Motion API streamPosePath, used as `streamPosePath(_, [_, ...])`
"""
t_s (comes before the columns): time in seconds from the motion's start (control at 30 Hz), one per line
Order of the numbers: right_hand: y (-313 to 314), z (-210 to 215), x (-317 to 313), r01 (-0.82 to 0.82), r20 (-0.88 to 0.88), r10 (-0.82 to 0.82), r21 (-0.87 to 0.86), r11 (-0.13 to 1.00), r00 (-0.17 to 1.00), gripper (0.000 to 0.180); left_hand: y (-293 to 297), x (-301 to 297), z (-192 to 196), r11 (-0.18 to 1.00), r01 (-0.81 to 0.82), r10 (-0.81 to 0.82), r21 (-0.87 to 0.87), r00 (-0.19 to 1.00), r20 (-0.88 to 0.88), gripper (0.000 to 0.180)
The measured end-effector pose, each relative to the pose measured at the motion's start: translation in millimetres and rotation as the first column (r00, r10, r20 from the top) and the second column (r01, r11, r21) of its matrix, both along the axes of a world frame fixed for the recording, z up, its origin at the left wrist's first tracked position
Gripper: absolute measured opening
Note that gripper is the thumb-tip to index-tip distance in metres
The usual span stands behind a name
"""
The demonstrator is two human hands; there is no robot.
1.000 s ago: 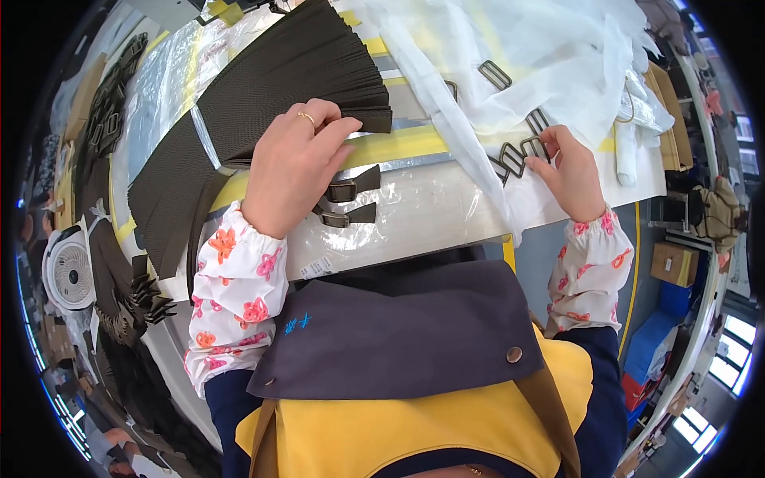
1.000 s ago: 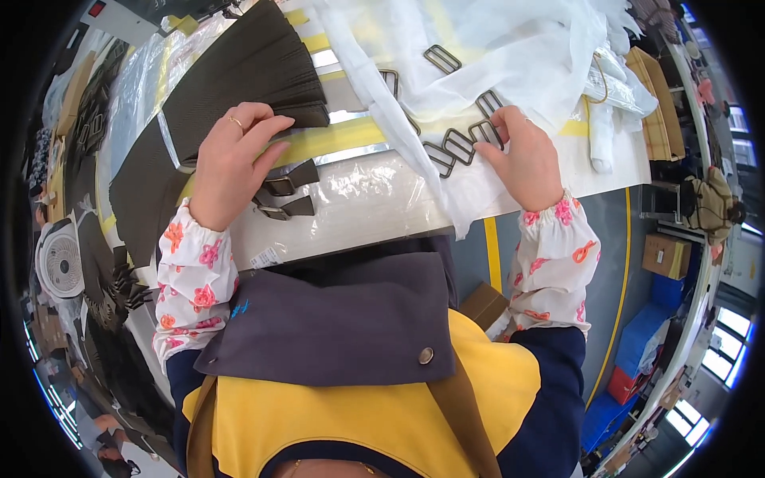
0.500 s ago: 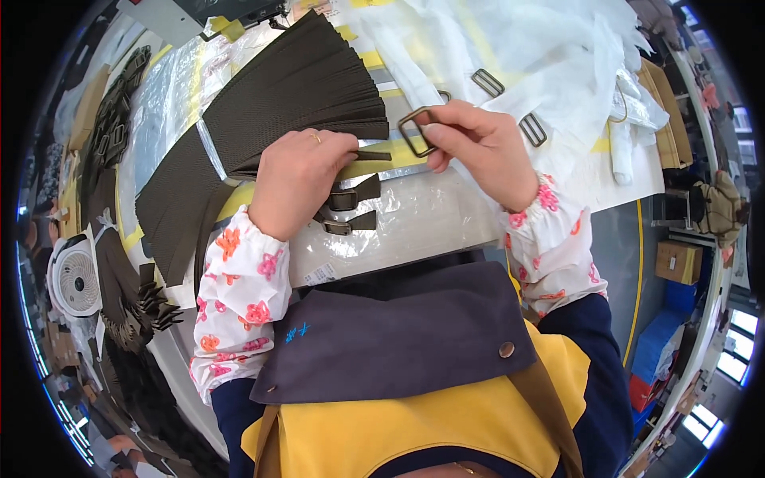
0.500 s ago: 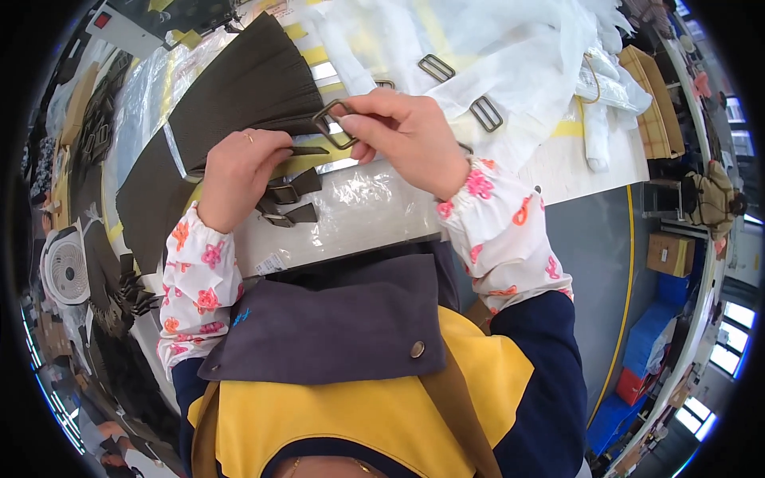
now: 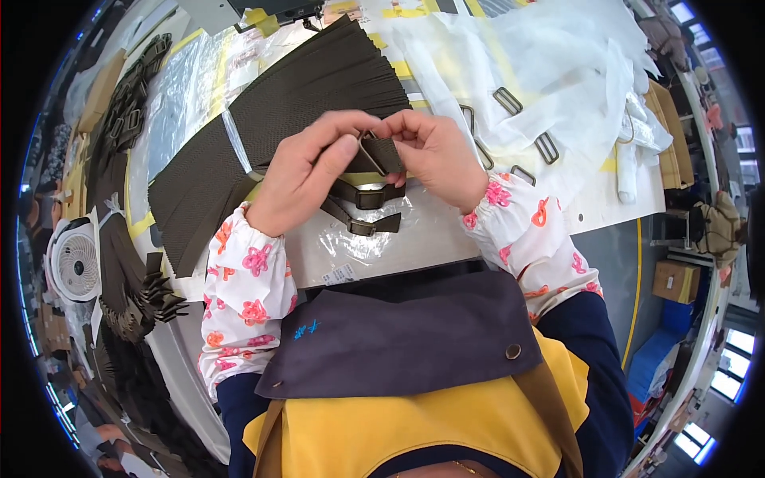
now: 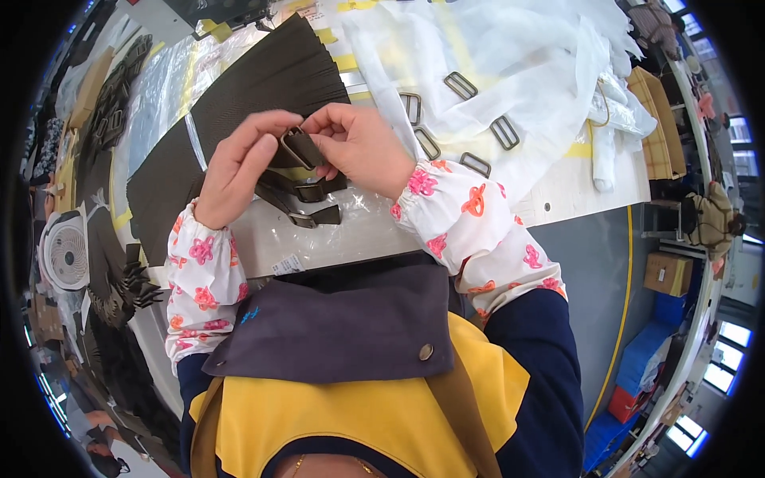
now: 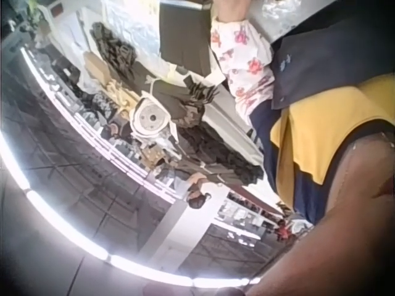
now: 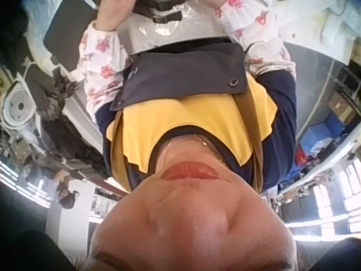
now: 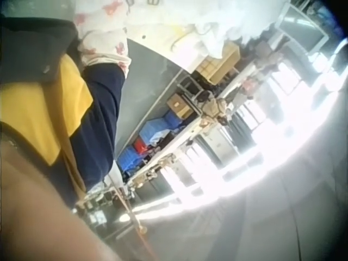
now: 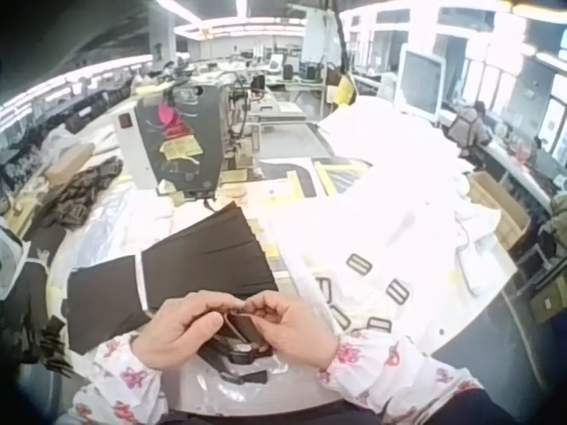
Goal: Manual attachment of metal buckles to pre-cut fabric straps at an assembly workbench.
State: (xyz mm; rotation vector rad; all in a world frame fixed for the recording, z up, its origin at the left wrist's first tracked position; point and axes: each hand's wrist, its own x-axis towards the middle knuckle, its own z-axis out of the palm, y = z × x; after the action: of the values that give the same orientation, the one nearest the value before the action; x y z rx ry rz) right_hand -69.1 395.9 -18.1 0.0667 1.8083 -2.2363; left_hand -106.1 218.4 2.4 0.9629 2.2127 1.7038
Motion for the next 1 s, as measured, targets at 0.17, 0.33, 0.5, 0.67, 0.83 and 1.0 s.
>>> streamPosePath(0.17, [-9,1,-7,0.057,-0.186,-0.021,0.192,0.980,0.982,0.011,-8,-6,-1,0.973,-0.112,0.005,-0.201,0.882,-0.471,0.016])
streamPosePath(0.33, [-19,-14,-16,-0.034,-0.183,0.101,0.338,0.941,0.978,0.011,-14,3,4,0.983,-0.065,-0.014,-0.175,0.910,-0.414,0.010])
streamPosePath(0.5, [-26,-17,-19,-0.143,-0.056,0.158,0.218,0.965,0.986,0.010,-25,2,2,0.923,-0.168,0.036,-0.347,0.934,-0.356,0.007])
streamPosePath(0.67, [-33,-20,-15,-0.109,-0.083,0.121,0.134,0.985,0.989,0.007,-29,0,-1,0.900,-0.182,0.006,-0.396,0.913,-0.408,0.009])
streamPosePath(0.83, [-33,-19,-5,0.048,-0.381,0.124,0.411,0.910,0.916,0.009,-20,3,-6,0.890,-0.272,0.027,-0.367,0.833,-0.552,0.008])
streamPosePath(1.0, [-16,-17,-3,-0.108,-0.162,0.111,0.028,0.994,0.981,0.007,-12,10,-2,0.972,-0.216,0.220,-0.094,0.975,0.034,0.020])
